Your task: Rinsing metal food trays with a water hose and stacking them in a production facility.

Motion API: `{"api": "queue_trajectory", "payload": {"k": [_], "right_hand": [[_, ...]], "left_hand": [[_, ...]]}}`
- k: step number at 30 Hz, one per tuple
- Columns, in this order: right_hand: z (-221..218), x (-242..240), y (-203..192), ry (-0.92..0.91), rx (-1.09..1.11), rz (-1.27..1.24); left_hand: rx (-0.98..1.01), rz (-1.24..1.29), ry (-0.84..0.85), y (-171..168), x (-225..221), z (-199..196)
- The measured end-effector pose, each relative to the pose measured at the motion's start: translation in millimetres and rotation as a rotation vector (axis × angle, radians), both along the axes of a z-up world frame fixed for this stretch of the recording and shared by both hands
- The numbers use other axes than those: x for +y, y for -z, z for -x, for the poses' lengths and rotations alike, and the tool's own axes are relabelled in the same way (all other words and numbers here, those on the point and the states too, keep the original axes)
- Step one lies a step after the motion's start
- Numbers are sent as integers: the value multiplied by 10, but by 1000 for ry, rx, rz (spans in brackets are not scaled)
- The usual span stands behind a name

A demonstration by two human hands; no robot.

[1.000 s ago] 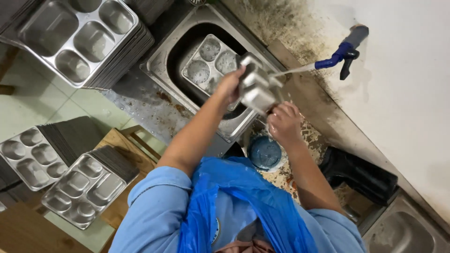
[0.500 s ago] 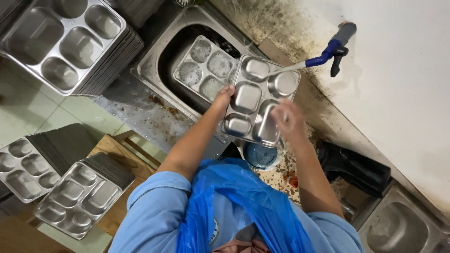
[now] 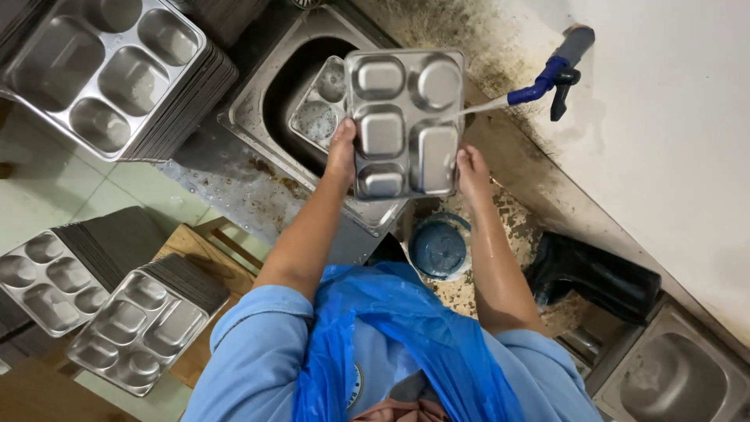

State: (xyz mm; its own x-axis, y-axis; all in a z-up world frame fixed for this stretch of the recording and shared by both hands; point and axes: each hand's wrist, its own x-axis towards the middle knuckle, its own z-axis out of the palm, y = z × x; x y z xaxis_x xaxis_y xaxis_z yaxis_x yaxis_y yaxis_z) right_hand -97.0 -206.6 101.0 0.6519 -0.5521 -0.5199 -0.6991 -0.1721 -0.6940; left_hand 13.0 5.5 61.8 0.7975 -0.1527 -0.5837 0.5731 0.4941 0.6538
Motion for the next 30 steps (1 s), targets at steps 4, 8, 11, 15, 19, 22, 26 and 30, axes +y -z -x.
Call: {"api": "queue_trajectory", "payload": {"k": [4, 8, 11, 15, 19, 22, 26, 30], "right_hand": [[-221, 190, -330, 91, -87, -67], [-417, 136, -288, 185, -197, -178], [-572, -57, -32, 165, -293, -349], [-710, -392, 719, 353, -388, -729], [-770, -155, 254, 358, -401, -827], [-760, 58, -25, 277, -494, -762], [-665, 696, -1008, -76, -617, -292], [-432, 556, -363, -545, -616, 298]], "left_hand": [[8, 3, -112, 518, 63, -137], [-10, -17, -177, 957, 28, -237], [35, -1, -315, 637, -62, -213], [126, -33, -422, 463, -36, -178], [222, -68, -330, -139, -130, 0], [238, -290, 160, 48, -156, 110], [-49, -159, 518, -342, -130, 205], [12, 160, 227, -976, -219, -1]]}}
